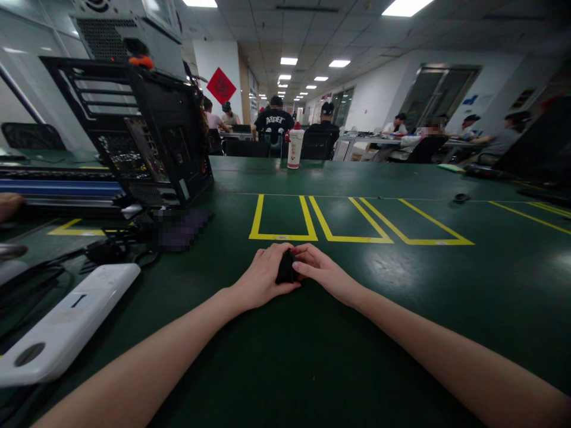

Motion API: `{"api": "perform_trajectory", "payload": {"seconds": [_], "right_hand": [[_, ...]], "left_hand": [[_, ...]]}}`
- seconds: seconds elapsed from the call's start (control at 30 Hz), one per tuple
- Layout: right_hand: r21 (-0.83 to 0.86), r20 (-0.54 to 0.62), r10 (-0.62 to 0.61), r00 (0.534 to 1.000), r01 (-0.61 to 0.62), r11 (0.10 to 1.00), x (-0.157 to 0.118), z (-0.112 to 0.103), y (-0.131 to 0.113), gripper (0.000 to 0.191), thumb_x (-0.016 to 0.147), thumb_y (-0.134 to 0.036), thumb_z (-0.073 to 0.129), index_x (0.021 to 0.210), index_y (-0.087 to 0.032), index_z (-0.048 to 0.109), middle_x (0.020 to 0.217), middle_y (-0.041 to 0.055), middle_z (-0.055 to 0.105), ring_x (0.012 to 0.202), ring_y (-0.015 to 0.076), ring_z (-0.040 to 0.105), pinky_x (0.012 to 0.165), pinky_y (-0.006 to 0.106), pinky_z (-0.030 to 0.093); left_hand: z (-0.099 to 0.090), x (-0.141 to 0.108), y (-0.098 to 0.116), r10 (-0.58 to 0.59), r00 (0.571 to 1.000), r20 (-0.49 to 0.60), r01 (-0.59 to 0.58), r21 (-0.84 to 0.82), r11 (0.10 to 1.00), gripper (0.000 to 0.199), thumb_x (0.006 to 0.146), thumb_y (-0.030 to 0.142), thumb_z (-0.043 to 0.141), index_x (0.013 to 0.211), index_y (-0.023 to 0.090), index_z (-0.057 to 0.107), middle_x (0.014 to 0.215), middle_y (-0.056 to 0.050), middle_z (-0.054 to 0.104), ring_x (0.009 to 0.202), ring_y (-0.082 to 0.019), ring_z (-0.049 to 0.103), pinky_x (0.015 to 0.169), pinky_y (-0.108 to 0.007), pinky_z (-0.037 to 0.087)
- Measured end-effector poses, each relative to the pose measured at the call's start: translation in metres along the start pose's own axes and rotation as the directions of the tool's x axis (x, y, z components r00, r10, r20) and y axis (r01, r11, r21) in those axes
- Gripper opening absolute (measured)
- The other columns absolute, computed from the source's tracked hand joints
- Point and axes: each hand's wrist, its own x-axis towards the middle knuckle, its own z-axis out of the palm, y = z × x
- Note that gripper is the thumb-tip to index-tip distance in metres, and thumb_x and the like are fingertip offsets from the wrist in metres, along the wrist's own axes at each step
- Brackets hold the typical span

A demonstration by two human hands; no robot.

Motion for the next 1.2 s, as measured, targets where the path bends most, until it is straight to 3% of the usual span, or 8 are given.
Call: {"api": "perform_trajectory", "payload": {"seconds": [0.23, 0.37, 0.47, 0.6, 0.77, 0.9, 1.0, 1.2], "right_hand": [[0.053, 0.066, -0.086, 0.994, 0.082, 0.995, -0.001, -0.002, -0.001, 0.027, 0.072, -0.019, 0.064, 0.093, -0.021, 0.048, 0.096, 0.0007, 0.054, 0.094, 0.0155, 0.053, 0.086, 0.036, 0.042], [0.037, 0.004, -0.051, 0.999, 0.051, 0.998, 0.000, -0.001, 0.000, 0.017, 0.077, -0.025, 0.058, 0.090, -0.021, 0.049, 0.094, 0.0010, 0.053, 0.089, 0.0151, 0.054, 0.077, 0.033, 0.045], [0.021, -0.021, -0.021, 1.000, 0.021, 1.000, 0.001, 0.000, 0.002, 0.022, 0.076, -0.027, 0.058, 0.096, -0.022, 0.048, 0.097, 0.0022, 0.053, 0.092, 0.0163, 0.053, 0.077, 0.034, 0.045], [0.005, 0.000, 0.013, 1.000, -0.013, 1.000, 0.001, -0.002, 0.003, 0.028, 0.077, -0.029, 0.058, 0.102, -0.021, 0.047, 0.099, 0.0043, 0.054, 0.093, 0.0179, 0.053, 0.079, 0.037, 0.044], [0.080, 0.067, -0.033, 0.997, 0.028, 0.996, 0.000, -0.005, -0.001, 0.030, 0.069, -0.020, 0.066, 0.094, -0.021, 0.048, 0.096, 0.0012, 0.054, 0.095, 0.0162, 0.052, 0.085, 0.036, 0.041], [0.094, 0.020, -0.010, 1.000, 0.008, 0.996, 0.000, -0.004, -0.001, 0.018, 0.076, -0.025, 0.060, 0.090, -0.021, 0.050, 0.094, 0.0011, 0.053, 0.087, 0.0148, 0.052, 0.074, 0.032, 0.044], [0.077, -0.006, 0.018, 1.000, -0.018, 0.997, 0.001, -0.003, 0.001, 0.021, 0.075, -0.027, 0.060, 0.093, -0.022, 0.049, 0.095, 0.0016, 0.053, 0.089, 0.0155, 0.051, 0.074, 0.031, 0.043], [0.095, 0.106, 0.011, 0.994, -0.021, 0.995, 0.000, -0.007, -0.003, 0.033, 0.070, -0.017, 0.065, 0.096, -0.021, 0.045, 0.094, 0.0012, 0.053, 0.094, 0.0150, 0.051, 0.083, 0.033, 0.040]], "left_hand": [[0.000, 0.000, 0.001, -0.007, 1.000, -0.016, 0.007, 0.010, 1.000, 0.057, 0.073, 0.033, 0.062, 0.119, 0.023, 0.031, 0.115, -0.008, 0.046, 0.105, -0.026, 0.047, 0.088, -0.044, 0.037], [-0.005, 0.000, 0.005, -0.002, 1.000, 0.009, 0.002, 0.008, 1.000, 0.055, 0.074, 0.032, 0.062, 0.119, 0.022, 0.031, 0.115, -0.008, 0.047, 0.106, -0.024, 0.047, 0.089, -0.042, 0.037], [-0.008, 0.000, 0.009, 0.000, 1.000, 0.015, 0.000, -0.002, 1.000, 0.054, 0.074, 0.031, 0.061, 0.119, 0.023, 0.031, 0.115, -0.008, 0.047, 0.106, -0.025, 0.047, 0.089, -0.044, 0.037], [-0.008, 0.000, 0.009, -0.006, 1.000, 0.017, 0.006, -0.011, 1.000, 0.053, 0.075, 0.031, 0.061, 0.118, 0.023, 0.031, 0.116, -0.009, 0.047, 0.106, -0.026, 0.047, 0.088, -0.045, 0.036], [0.000, 0.000, 0.002, 0.002, 1.000, -0.025, -0.001, 0.007, 1.000, 0.057, 0.073, 0.033, 0.063, 0.118, 0.023, 0.031, 0.113, -0.008, 0.048, 0.104, -0.026, 0.048, 0.087, -0.044, 0.037], [0.003, 0.000, -0.001, 0.009, 0.999, -0.036, -0.008, 0.012, 1.000, 0.058, 0.072, 0.033, 0.063, 0.118, 0.023, 0.031, 0.113, -0.008, 0.047, 0.103, -0.025, 0.048, 0.087, -0.043, 0.037], [0.002, 0.000, 0.000, 0.009, 0.999, -0.031, -0.009, 0.006, 1.000, 0.058, 0.073, 0.033, 0.063, 0.119, 0.022, 0.030, 0.113, -0.008, 0.047, 0.103, -0.025, 0.048, 0.088, -0.043, 0.037], [0.003, 0.000, 0.000, 0.000, 0.999, -0.037, 0.000, 0.017, 1.000, 0.057, 0.072, 0.032, 0.063, 0.118, 0.022, 0.031, 0.112, -0.008, 0.047, 0.101, -0.025, 0.049, 0.086, -0.042, 0.039]]}}
